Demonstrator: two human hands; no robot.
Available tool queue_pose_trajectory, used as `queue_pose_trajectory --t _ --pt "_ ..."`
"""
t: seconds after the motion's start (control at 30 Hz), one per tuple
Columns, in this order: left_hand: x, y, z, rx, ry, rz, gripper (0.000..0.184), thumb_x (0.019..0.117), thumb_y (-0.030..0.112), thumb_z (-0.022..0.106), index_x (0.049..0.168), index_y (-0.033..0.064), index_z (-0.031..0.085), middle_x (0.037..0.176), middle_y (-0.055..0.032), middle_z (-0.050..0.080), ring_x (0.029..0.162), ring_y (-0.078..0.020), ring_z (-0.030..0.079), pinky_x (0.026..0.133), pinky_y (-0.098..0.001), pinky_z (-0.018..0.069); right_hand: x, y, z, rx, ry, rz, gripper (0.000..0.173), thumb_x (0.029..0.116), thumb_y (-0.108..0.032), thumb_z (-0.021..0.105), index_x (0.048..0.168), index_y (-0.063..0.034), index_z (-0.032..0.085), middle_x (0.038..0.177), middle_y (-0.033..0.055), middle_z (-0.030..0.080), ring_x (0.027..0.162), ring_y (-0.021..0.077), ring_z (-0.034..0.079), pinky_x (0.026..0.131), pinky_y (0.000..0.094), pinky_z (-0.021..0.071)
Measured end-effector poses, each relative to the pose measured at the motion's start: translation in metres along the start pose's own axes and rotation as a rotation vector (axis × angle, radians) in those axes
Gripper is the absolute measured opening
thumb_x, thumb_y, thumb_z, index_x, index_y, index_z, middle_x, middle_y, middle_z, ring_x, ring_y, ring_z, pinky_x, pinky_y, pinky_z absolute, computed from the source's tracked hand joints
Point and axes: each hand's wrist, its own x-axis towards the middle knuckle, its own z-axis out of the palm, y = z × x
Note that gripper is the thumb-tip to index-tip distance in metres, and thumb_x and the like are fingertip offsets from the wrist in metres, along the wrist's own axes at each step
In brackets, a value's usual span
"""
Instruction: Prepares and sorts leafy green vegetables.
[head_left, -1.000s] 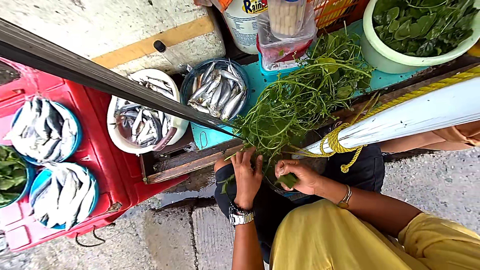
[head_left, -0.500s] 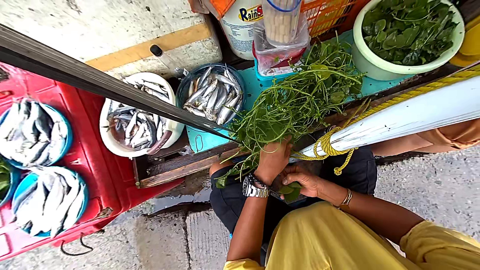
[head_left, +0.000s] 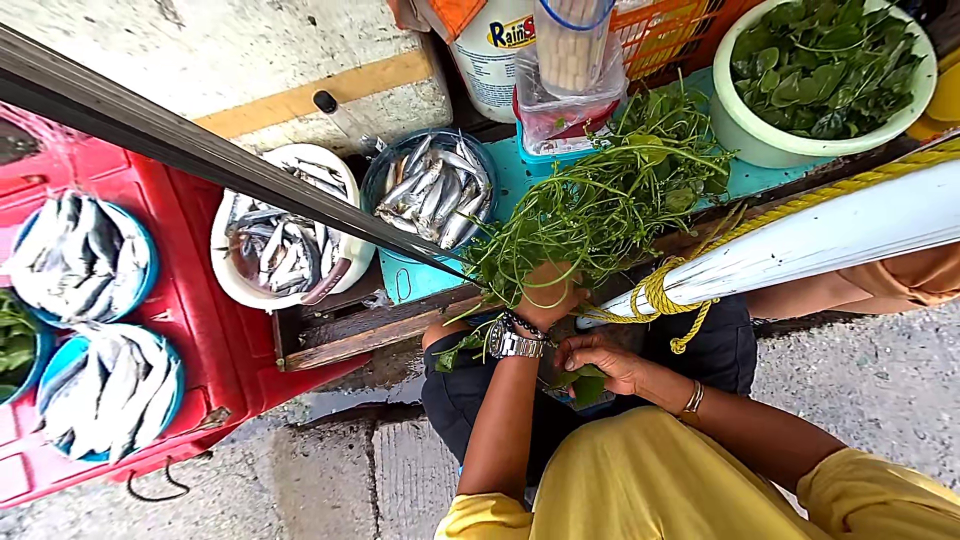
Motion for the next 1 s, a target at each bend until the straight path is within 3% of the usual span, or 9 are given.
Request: queue_pose_trajectory --t 0.1,0.27,0.43,0.57,0.7,0.77,0.87,0.93,1.0 --pt "-0.014 0.007 -0.001 -0.066 0.082 0.043 0.009 0.0941 0.016 0.072 0.096 0.0088 0.076 0.093 -0.0157 0.073 0.089 -0.0373 0.069 0.076 -0.0597 0.0534 -0.001 -0.001 0.000 -0.006 0.016 -0.029 0.014 0.0927 -0.003 0.057 0.092 -0.0041 0.071 0.088 0.0060 0.073 0.071 0.0154 0.071 0.067 0.0323 0.0624" --pt "-0.021 0.001 0.011 -0.055 0.229 0.080 0.020 0.1024 0.021 0.061 0.110 0.0098 0.075 0.100 -0.0122 0.075 0.092 -0.0317 0.071 0.083 -0.0565 0.0549 -0.003 -0.003 0.002 -0.003 0.040 -0.038 0.012 0.0963 -0.006 0.062 0.089 -0.0060 0.071 0.081 0.0034 0.073 0.069 0.0129 0.071 0.067 0.0305 0.0624" --pt "-0.043 -0.001 0.019 0.096 0.524 0.180 0.019 0.1025 0.021 0.058 0.106 0.0115 0.074 0.066 -0.0084 0.065 0.058 -0.0289 0.065 0.052 -0.0490 0.0506 0.000 -0.003 0.002 -0.009 0.044 -0.039 0.011 0.0974 -0.007 0.063 0.089 -0.0080 0.070 0.080 0.0014 0.072 0.071 0.0104 0.069 0.069 0.0280 0.0610" --pt "-0.067 -0.001 0.020 -0.005 0.765 0.303 0.019 0.1017 0.016 0.060 0.106 0.0052 0.074 0.065 -0.0066 0.066 0.051 -0.0190 0.059 0.047 -0.0369 0.0469 0.002 0.000 -0.002 0.034 -0.017 -0.077 0.015 0.0991 -0.008 0.060 0.090 -0.0061 0.072 0.087 0.0063 0.075 0.080 0.0116 0.071 0.075 0.0261 0.0593" --pt "-0.100 -0.014 0.029 -0.435 0.689 0.218 0.018 0.1012 0.016 0.063 0.101 0.0005 0.071 0.062 0.0000 0.057 0.050 -0.0047 0.051 0.048 -0.0218 0.0456 0.001 -0.001 -0.004 0.073 -0.072 -0.110 0.013 0.0997 -0.012 0.060 0.091 -0.0067 0.068 0.088 0.0098 0.075 0.080 0.0162 0.073 0.073 0.0294 0.0609" --pt "-0.114 -0.020 0.036 -0.586 0.573 0.111 0.017 0.1001 0.016 0.063 0.097 0.0009 0.069 0.059 0.0046 0.053 0.049 -0.0007 0.048 0.047 -0.0184 0.0430 0.003 0.001 -0.008 0.090 -0.125 -0.145 0.011 0.0979 -0.014 0.063 0.103 -0.0069 0.068 0.094 0.0093 0.074 0.085 0.0174 0.072 0.075 0.0317 0.0607" --pt "-0.122 -0.025 0.047 -0.717 0.429 0.002 0.015 0.0993 0.015 0.061 0.097 0.0013 0.068 0.066 0.0043 0.062 0.054 -0.0009 0.055 0.050 -0.0186 0.0469 0.007 0.003 -0.005 0.085 -0.142 -0.157 0.034 0.0952 -0.020 0.071 0.126 -0.0081 0.064 0.102 0.0075 0.073 0.088 0.0156 0.072 0.069 0.0301 0.0616" --pt "-0.121 -0.025 0.053 -0.768 0.380 -0.019 0.014 0.0988 0.014 0.061 0.096 0.0019 0.067 0.069 0.0031 0.064 0.055 -0.0019 0.055 0.052 -0.0193 0.0464 0.008 0.001 0.000 0.101 -0.109 -0.159 0.035 0.0965 -0.022 0.071 0.127 -0.0069 0.063 0.102 0.0060 0.072 0.089 0.0132 0.071 0.076 0.0295 0.0610" --pt "-0.118 -0.023 0.051 -0.787 0.347 -0.011 0.015 0.0993 0.015 0.061 0.097 0.0016 0.067 0.070 0.0029 0.064 0.055 -0.0016 0.055 0.051 -0.0187 0.0469 0.009 0.000 0.004 0.117 -0.025 -0.168 0.022 0.0991 -0.019 0.067 0.117 -0.0059 0.066 0.095 0.0060 0.072 0.081 0.0121 0.070 0.069 0.0273 0.0605"
